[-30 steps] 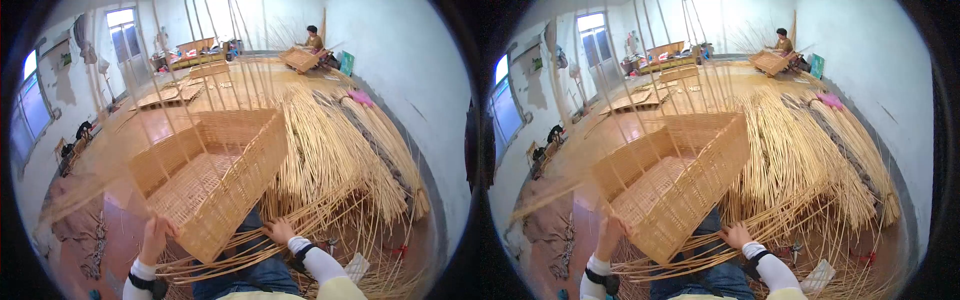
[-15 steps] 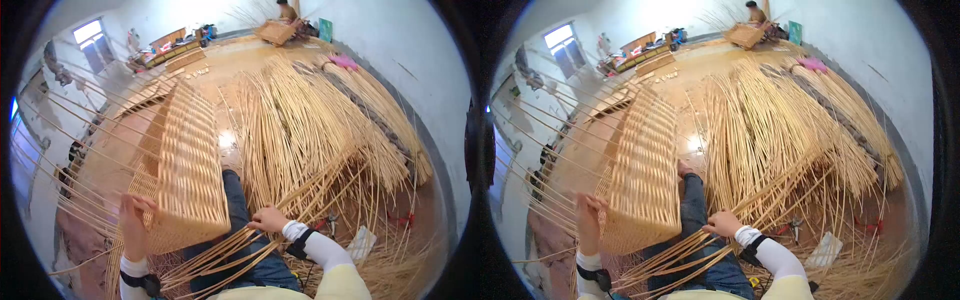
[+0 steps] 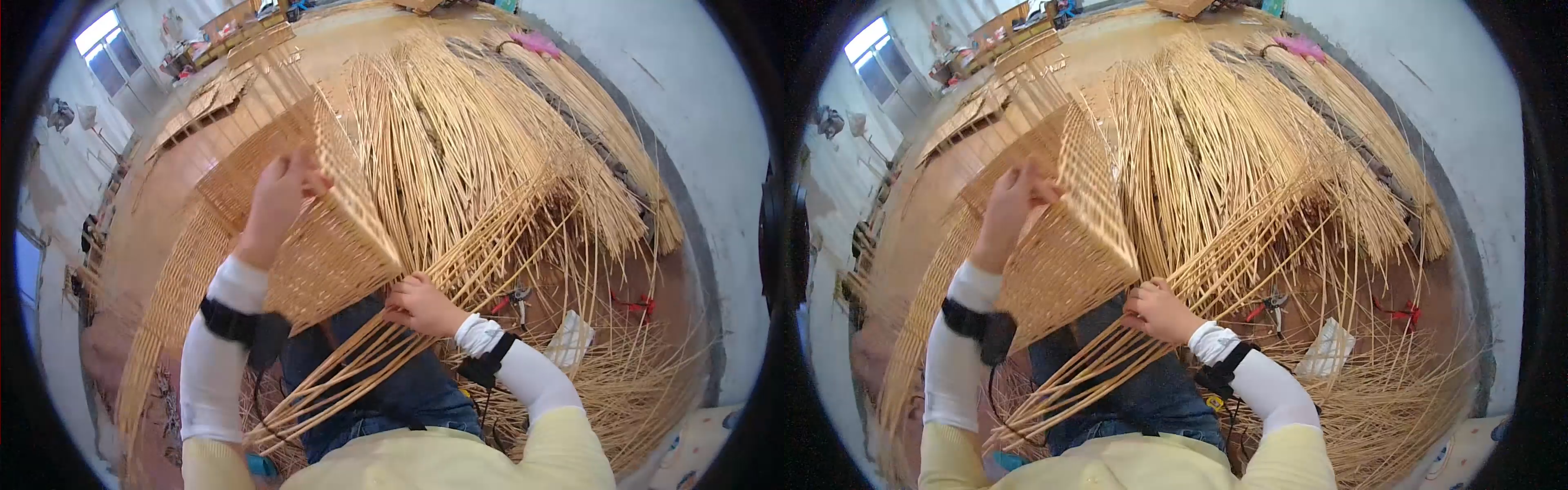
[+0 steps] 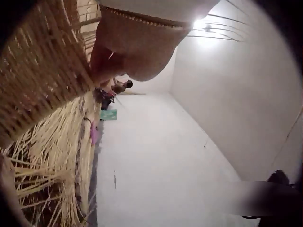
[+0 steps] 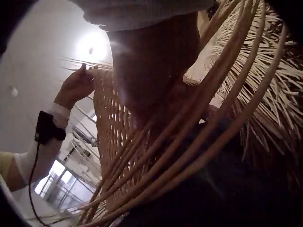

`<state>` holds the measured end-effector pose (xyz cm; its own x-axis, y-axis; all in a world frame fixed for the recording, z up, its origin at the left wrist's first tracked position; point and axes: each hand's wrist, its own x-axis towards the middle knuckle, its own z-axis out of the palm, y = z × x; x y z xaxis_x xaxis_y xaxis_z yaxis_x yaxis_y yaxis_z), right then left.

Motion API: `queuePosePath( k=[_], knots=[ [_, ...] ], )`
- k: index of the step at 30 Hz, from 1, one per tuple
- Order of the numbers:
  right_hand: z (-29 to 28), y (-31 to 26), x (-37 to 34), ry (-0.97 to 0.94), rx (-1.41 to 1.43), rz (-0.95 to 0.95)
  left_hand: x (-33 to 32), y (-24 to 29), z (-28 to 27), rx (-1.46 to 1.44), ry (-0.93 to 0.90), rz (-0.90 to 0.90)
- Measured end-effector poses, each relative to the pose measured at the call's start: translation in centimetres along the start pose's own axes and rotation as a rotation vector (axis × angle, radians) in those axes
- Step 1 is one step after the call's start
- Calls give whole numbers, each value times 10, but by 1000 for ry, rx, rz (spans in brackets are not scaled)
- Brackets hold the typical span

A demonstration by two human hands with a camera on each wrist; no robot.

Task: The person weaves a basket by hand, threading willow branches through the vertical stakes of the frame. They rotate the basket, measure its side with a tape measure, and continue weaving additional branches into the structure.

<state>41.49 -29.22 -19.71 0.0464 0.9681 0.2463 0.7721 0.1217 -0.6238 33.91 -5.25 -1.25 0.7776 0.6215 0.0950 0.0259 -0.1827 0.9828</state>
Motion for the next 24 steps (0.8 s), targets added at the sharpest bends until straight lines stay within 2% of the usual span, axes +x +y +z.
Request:
queuePosePath(
  k=[2, 4, 6, 7, 9, 10, 12, 13, 15, 16, 18, 20, 22, 23, 24],
  knots=[
    [-1, -2, -8, 254, -121, -55, 20, 2, 18, 34, 16, -9],
    [-4, -2, -22, 298, -111, -17, 14, -5, 15, 72, 39, -22],
    [-10, -3, -37, 557, -116, 160, -2, -8, 7, 415, 57, 312],
    [-7, -2, -50, 553, -106, 163, -21, -6, 0, 527, -1, 264],
    [5, -6, -82, 596, 279, 550, -69, -18, -17, 695, -165, 159],
    [12, -6, -96, 593, 282, 558, -93, -31, -24, 750, -262, 102],
    [30, -2, -119, 284, 510, 953, -135, -56, -31, 784, -514, 8],
    [34, -2, -122, 284, 508, 963, -156, -69, -28, 800, -558, 32],
    [41, -3, -121, 149, 1154, 1193, -188, -78, -17, 842, -626, 45],
    [44, -4, -116, 157, 1150, 1201, -199, -76, -11, 868, -647, 30],
    [53, -5, -102, 438, 1676, 1144, -214, -84, -8, 875, -662, 36],
    [58, -9, -91, 491, 1680, 1075, -224, -103, -12, 854, -590, 13],
    [57, -21, -81, 626, 1543, 883, -232, -114, -24, 859, -547, -12],
    [56, -33, -84, 665, 1418, 837, -235, -117, -32, 817, -490, -30],
    [47, -50, -82, 657, 1412, 839, -239, -120, -38, 773, -434, -48]
  ],
)
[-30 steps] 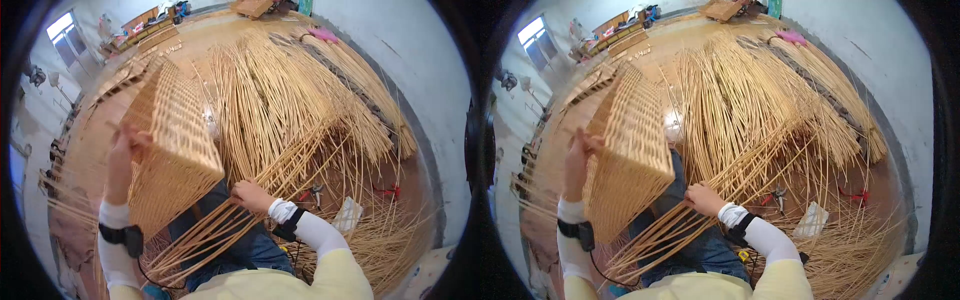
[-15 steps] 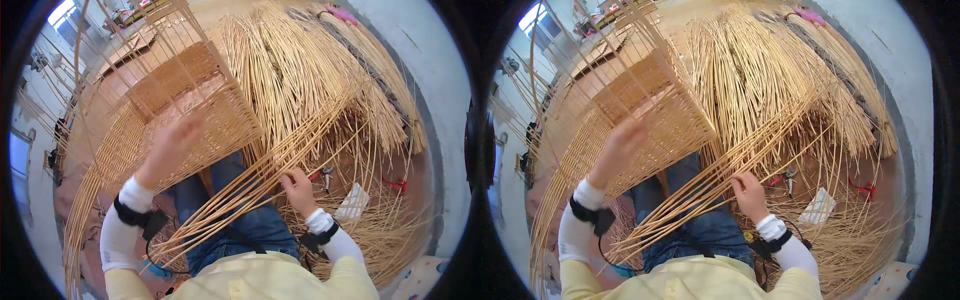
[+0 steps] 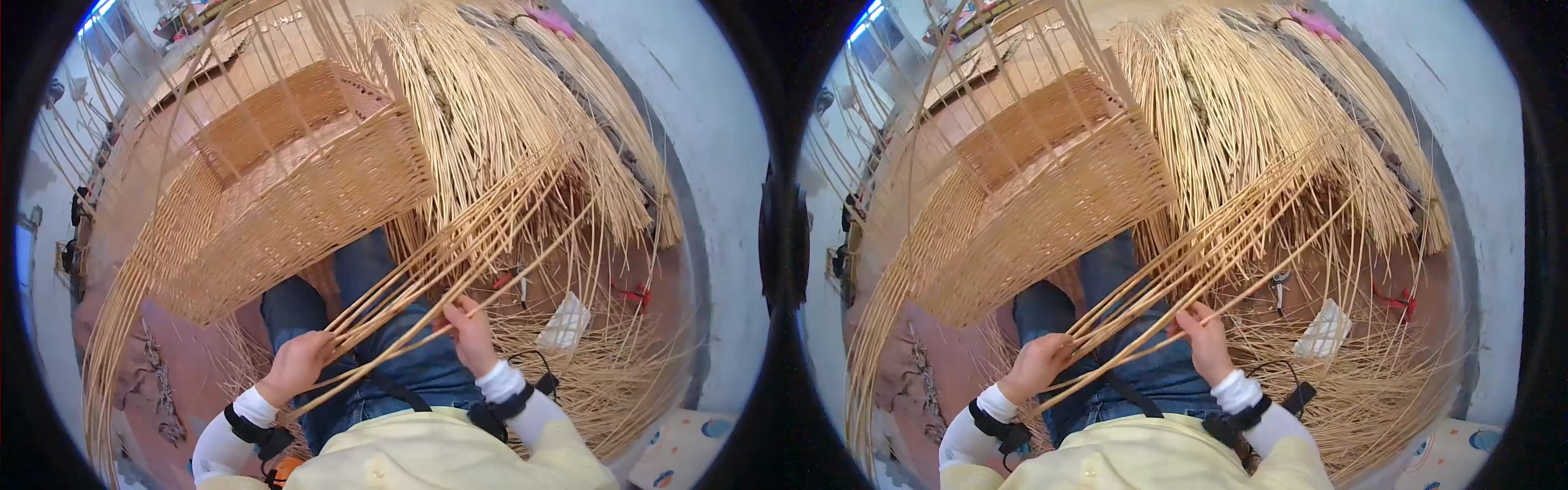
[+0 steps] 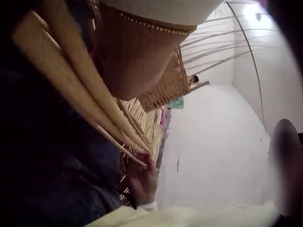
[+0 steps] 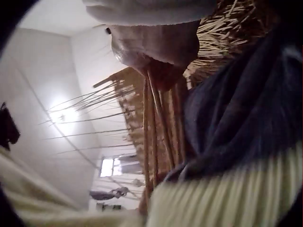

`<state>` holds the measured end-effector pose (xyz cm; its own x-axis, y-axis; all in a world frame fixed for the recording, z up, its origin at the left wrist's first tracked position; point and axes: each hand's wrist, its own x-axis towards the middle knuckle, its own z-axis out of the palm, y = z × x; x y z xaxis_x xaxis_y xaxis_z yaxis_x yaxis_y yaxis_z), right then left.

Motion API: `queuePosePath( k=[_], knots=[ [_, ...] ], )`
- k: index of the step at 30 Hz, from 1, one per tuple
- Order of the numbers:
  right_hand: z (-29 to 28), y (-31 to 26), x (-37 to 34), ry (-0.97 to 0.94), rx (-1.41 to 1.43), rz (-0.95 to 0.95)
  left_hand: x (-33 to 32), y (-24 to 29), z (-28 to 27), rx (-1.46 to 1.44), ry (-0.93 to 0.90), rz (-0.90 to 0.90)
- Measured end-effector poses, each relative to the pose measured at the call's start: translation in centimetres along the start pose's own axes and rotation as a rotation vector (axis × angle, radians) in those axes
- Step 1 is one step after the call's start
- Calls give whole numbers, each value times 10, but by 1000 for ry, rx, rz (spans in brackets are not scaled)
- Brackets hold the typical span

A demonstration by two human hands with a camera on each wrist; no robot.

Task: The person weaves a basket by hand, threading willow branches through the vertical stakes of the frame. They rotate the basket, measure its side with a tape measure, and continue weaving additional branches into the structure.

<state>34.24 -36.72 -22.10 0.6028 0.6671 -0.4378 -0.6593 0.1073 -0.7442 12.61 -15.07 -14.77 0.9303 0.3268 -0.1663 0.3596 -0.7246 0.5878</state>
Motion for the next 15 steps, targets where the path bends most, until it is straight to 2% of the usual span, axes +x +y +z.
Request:
queuePosePath(
  k=[2, 5, 6, 8, 10, 11, 12, 13, 14, 15],
  knots=[
    [26, -19, -30, 105, -110, -182, -10, -9, 1, -95, 65, -64],
    [47, -41, -45, 22, -90, -216, -18, -9, -10, -79, -41, -81],
    [51, -47, -43, -1, -48, -244, -21, -10, -13, -81, -35, -77],
    [46, -54, -18, 53, 66, -161, -26, -15, -14, -88, -75, -60],
    [42, -66, 11, 43, -128, -309, -24, -7, -27, -71, -122, -110],
    [45, -75, 20, 41, -135, -312, -23, -5, -30, -195, -10, 19],
    [57, -86, 27, 2, -161, -402, -25, -2, -35, -315, 101, 145],
    [71, -95, 29, -39, -184, -491, -28, 12, -40, -416, 49, 125],
    [88, -104, 26, -48, -184, -493, -31, 21, -47, -413, 58, 124],
    [110, -115, 18, -83, -194, -586, -34, 28, -55, -602, -152, -33]
  ],
)
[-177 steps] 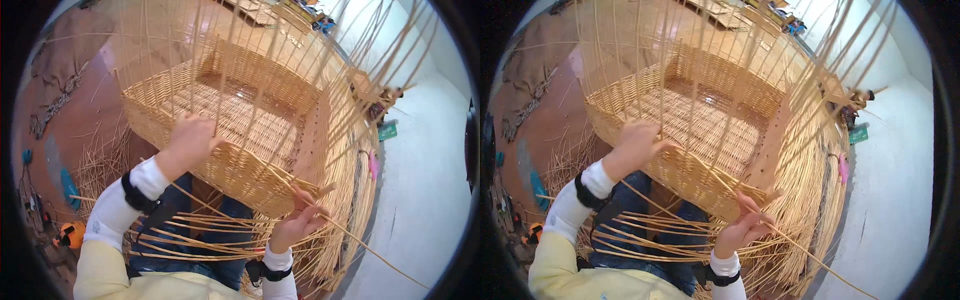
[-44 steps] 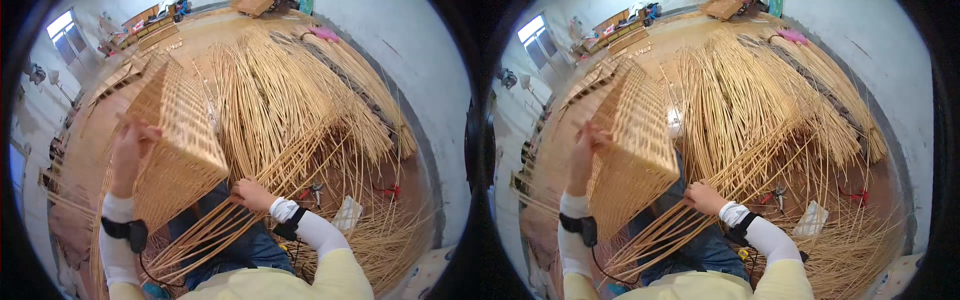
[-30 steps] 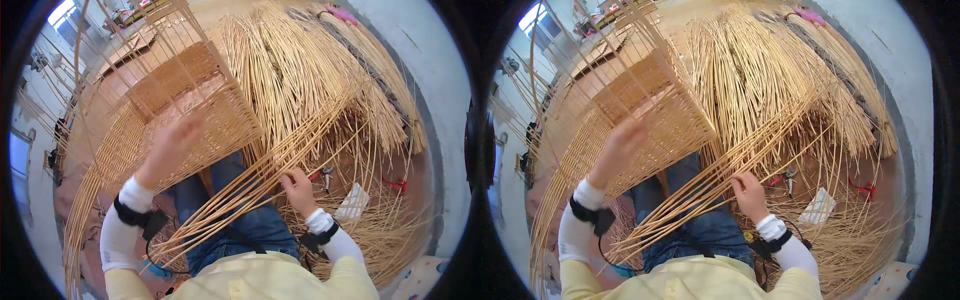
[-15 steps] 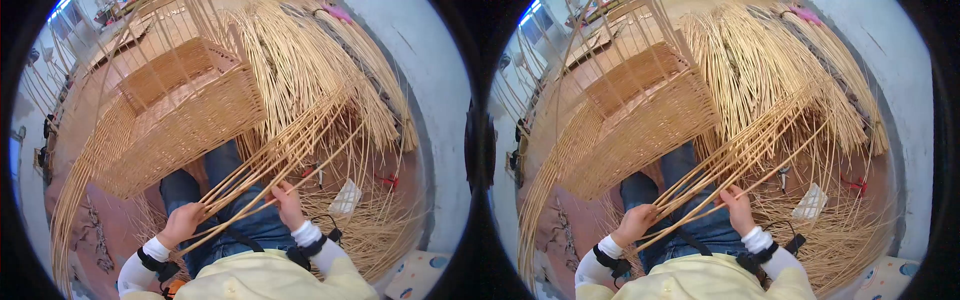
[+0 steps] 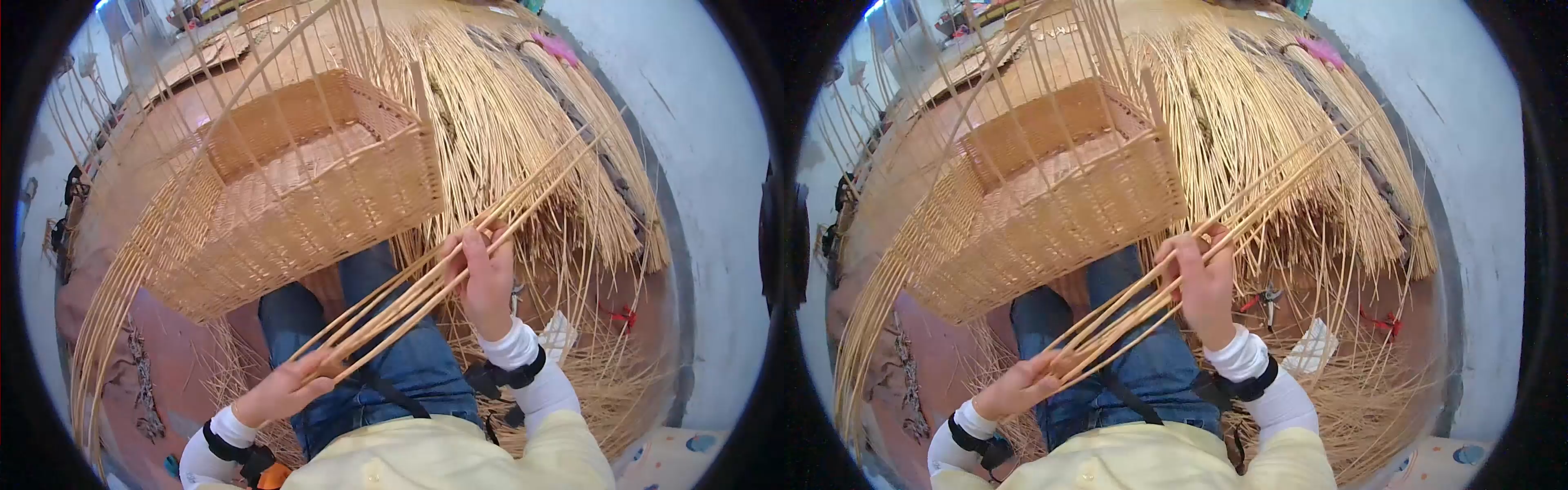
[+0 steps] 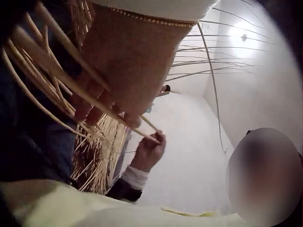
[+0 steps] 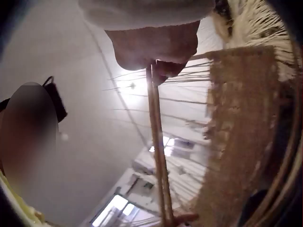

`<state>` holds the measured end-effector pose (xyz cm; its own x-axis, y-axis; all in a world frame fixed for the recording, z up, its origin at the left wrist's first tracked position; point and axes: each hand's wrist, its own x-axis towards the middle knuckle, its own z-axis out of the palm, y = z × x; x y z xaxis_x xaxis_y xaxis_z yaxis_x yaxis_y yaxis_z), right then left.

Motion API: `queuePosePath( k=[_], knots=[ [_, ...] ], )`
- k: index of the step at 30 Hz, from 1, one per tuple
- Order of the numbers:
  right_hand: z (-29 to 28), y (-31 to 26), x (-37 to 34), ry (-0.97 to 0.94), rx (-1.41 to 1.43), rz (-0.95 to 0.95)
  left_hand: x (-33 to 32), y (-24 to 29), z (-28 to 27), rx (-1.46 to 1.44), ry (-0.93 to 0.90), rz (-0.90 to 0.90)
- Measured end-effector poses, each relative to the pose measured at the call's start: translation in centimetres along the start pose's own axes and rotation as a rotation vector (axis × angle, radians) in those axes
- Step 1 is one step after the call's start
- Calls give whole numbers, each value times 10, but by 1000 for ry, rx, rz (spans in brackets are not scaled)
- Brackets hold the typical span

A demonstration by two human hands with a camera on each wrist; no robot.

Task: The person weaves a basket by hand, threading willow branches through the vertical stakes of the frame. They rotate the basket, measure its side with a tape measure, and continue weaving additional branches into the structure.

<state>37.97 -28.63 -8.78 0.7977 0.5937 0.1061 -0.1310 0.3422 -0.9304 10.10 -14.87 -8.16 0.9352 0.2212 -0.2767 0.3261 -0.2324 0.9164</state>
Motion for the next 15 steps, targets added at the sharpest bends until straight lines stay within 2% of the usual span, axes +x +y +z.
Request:
queuePosePath(
  k=[1, 2, 4, 5, 7, 8, 10, 11, 12, 14, 15],
  knots=[
    [19, -17, 4, -28, -4, -98, -1, 6, -3, -197, -157, -194],
    [38, -33, 7, -41, 2, -109, -4, 5, -4, -356, -153, -267],
    [64, -58, 14, -210, 65, -487, -16, -10, -9, -375, -130, -240],
    [64, -64, 31, -208, 66, -492, -19, -15, -12, -400, -119, -223],
    [58, -81, 81, 59, -88, -351, -23, -8, -17, -441, -57, -289],
    [48, -77, 103, 92, -89, -342, -24, -5, -19, -487, 9, -357],
    [21, -46, 129, 120, -84, -332, -17, -2, -23, -523, 7, -388],
    [6, -27, 137, 128, -42, -249, -12, 0, -22, -566, 0, -428],
    [-7, -6, 142, 137, -2, -158, -5, 3, -20, -574, 6, -435],
    [-39, 43, 116, 139, -116, 115, 15, 12, -13, -608, -52, -483],
    [-26, 55, 89, 176, -39, 348, 22, 15, -11, -612, -49, -487]
  ],
)
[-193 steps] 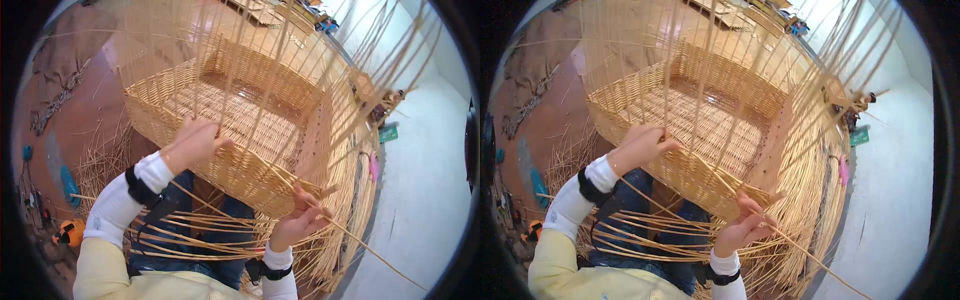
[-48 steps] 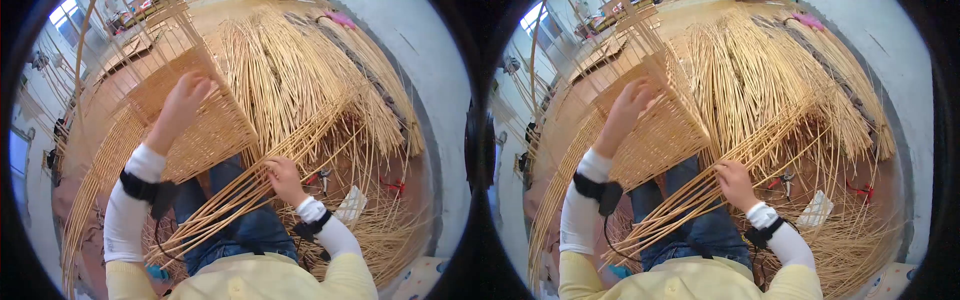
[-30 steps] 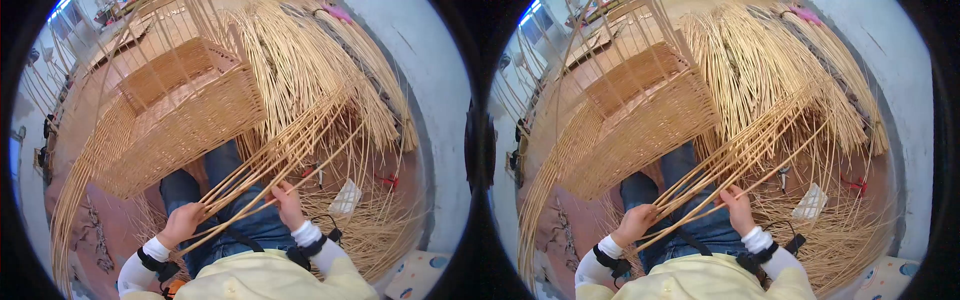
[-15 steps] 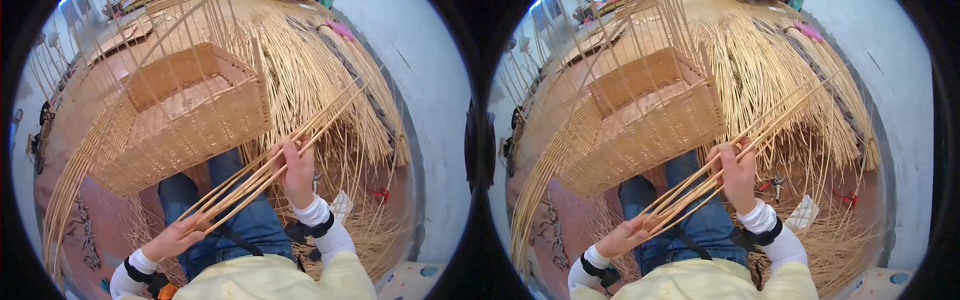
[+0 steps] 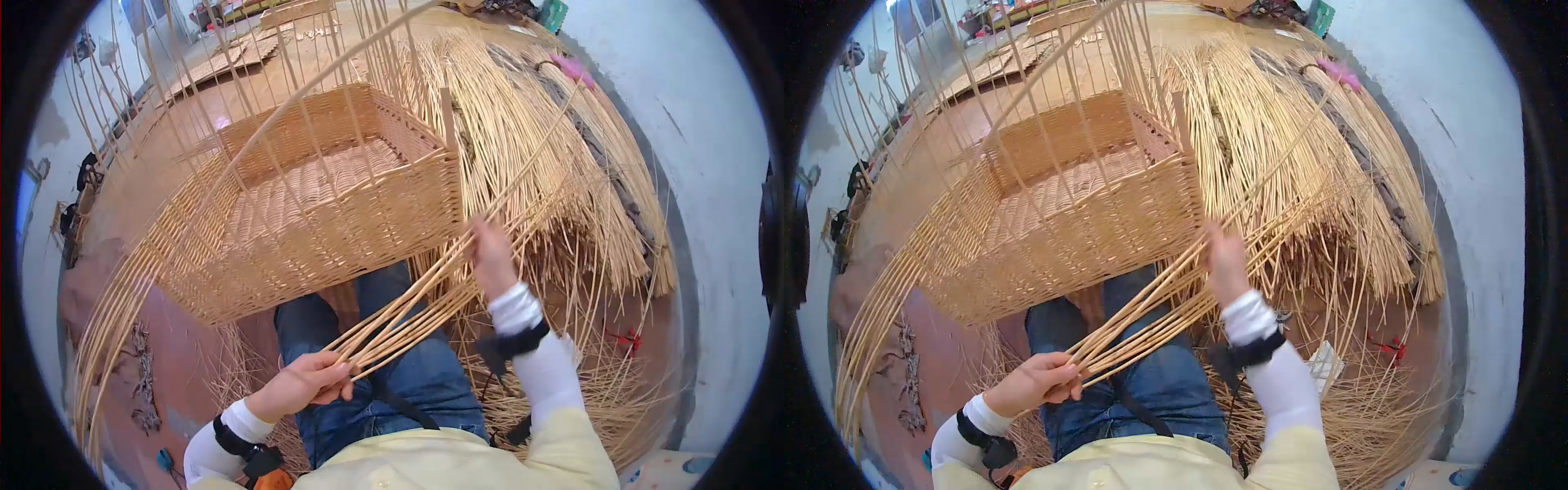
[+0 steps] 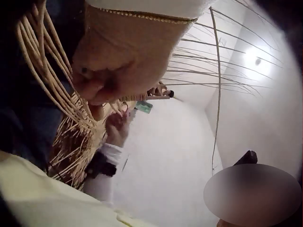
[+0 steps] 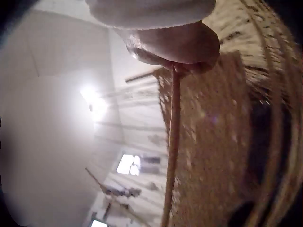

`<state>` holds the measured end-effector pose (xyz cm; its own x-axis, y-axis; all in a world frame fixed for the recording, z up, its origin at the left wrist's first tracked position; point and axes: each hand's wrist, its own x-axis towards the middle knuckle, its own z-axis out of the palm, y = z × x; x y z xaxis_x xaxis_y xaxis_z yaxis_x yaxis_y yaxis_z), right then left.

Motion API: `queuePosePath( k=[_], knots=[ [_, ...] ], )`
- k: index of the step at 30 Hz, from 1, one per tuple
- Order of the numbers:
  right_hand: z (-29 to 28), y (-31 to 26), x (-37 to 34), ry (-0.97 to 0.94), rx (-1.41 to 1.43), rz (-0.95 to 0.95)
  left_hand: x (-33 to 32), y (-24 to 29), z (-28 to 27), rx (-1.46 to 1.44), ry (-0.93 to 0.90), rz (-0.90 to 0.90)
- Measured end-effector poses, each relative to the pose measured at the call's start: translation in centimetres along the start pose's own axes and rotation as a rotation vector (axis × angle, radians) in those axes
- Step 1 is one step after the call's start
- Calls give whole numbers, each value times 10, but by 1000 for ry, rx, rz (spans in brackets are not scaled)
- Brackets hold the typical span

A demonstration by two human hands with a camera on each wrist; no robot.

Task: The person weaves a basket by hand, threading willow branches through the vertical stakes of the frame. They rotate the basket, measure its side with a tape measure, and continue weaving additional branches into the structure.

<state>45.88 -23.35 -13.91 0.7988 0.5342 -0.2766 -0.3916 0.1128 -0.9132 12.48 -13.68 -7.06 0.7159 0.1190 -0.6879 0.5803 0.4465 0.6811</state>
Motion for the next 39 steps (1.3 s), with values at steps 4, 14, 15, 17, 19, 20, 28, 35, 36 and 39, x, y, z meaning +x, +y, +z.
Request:
queuePosePath(
  k=[4, 14, 15, 17, 19, 20, 28, 35, 36, 39],
  knots=[
    [-7, 86, -59, -384, 199, 604, 12, 0, -3, 44, -94, 6],
    [-2, 53, -125, -688, 247, 581, -49, -42, -33, 1041, -116, -75],
    [-7, 59, -129, -685, 183, 627, -53, -44, -38, 1035, -119, -88],
    [-16, 72, -139, -681, 134, 670, -61, -35, -38, 1039, -16, -47],
    [-17, 84, -154, -638, 167, 743, -60, -28, -43, 981, 142, 119],
    [-18, 88, -161, -577, 207, 809, -54, -24, -49, 977, 153, 124],
    [-17, 89, -159, -734, -5, 1274, 40, -57, -71, 1205, 347, 215],
    [34, 34, -132, -683, -214, 588, 3, -44, -46, 891, 628, 587],
    [49, 35, -127, -549, -55, 587, -4, -36, -40, 1003, 641, 680],
    [61, 56, -113, -416, 223, 462, -20, -24, -40, 1039, 681, 781]
  ],
)
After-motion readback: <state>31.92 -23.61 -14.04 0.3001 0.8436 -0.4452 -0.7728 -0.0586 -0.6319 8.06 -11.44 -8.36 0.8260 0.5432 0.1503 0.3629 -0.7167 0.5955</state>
